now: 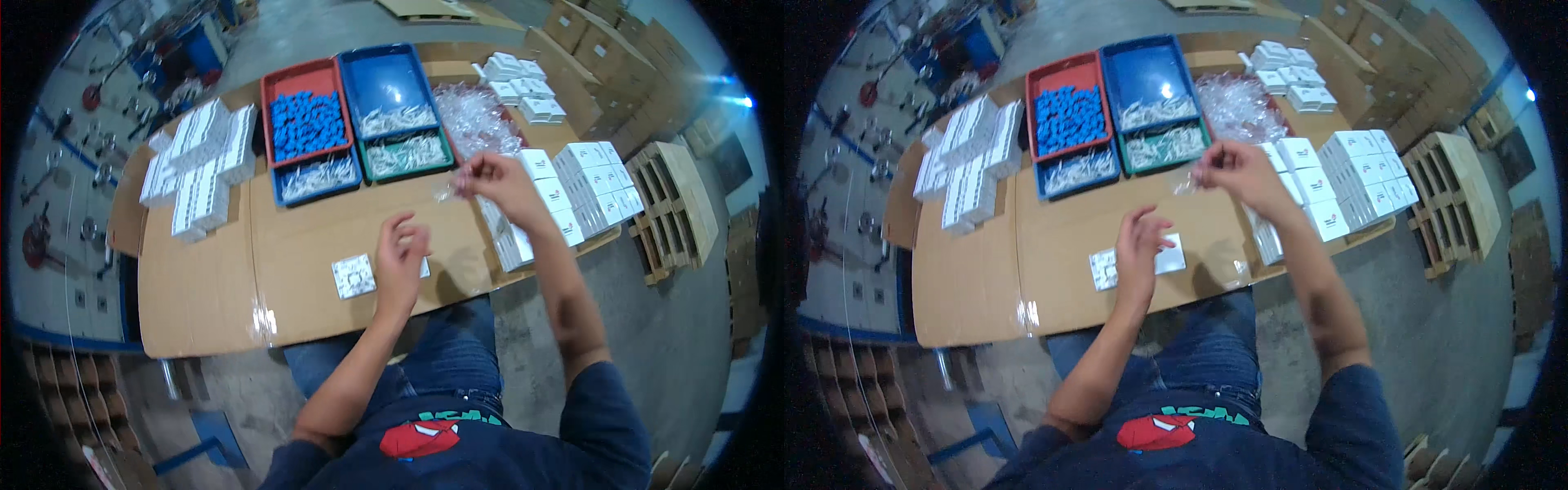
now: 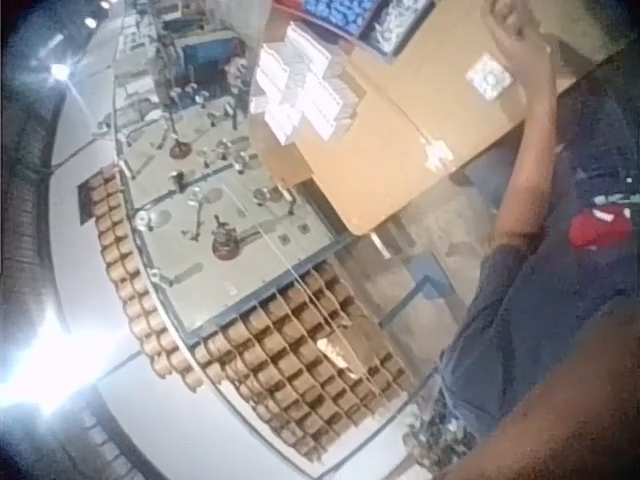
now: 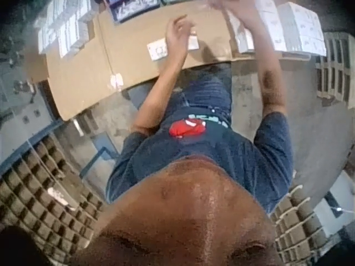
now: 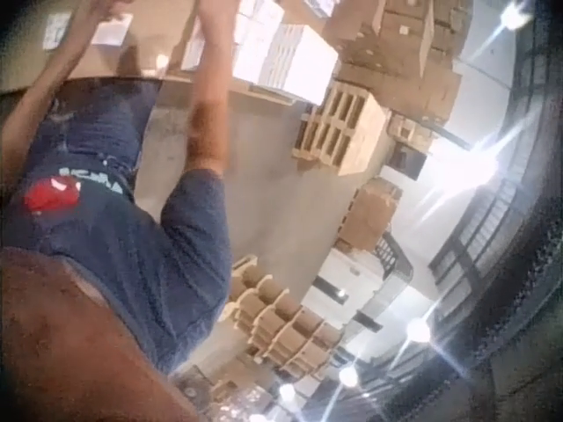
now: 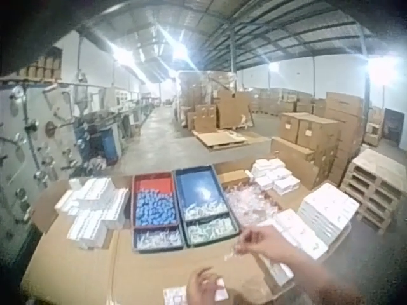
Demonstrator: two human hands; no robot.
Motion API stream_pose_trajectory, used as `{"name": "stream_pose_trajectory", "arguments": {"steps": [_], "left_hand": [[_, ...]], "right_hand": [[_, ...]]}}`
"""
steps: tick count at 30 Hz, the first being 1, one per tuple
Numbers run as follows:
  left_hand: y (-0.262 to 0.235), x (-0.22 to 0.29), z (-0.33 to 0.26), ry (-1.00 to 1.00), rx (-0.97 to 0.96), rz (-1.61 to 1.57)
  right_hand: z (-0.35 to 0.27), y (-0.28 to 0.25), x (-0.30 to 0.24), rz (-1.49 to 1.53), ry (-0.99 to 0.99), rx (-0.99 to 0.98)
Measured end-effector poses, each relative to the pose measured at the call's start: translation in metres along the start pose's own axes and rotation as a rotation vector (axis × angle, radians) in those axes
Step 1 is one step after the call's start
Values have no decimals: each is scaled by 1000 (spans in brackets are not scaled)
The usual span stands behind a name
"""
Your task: Packaging small white electronic components into plastic bags and placing them into boxes.
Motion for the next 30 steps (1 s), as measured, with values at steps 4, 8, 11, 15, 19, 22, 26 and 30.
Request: {"name": "stream_pose_trajectory", "arguments": {"steps": [4, 8, 11, 15, 19, 22, 26, 30], "left_hand": [[9, 1, 0, -53, -11, 152], [-7, -4, -32, -18, 4, 156], [-25, -1, -49, 39, 106, 164], [-41, 3, -65, 81, 196, 123], [-42, -2, -76, 94, 164, 77], [-51, -8, -84, 65, 122, 123], [-77, -13, -97, 59, 269, 186], [-80, -2, -111, 142, 353, 380]], "right_hand": [[-52, 70, 26, 329, 54, 70], [-77, 97, 59, 592, 121, 238], [-83, 102, 73, 615, 89, 283], [-83, 117, 60, 597, 198, 131], [-80, 160, 62, 667, 246, -107], [-80, 167, 65, 676, 238, -113], [-88, 159, 74, 537, 272, -24], [-94, 154, 90, 382, 276, 72]]}}
Point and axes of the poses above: each hand's wrist, its own z-axis towards the middle knuckle, its own y-axis out of the palm, x = y × z, the point moved 7 cm from there along z, towards the middle knuckle, and after that the axes turned 15 degrees about -x, right-handed, at the moved point
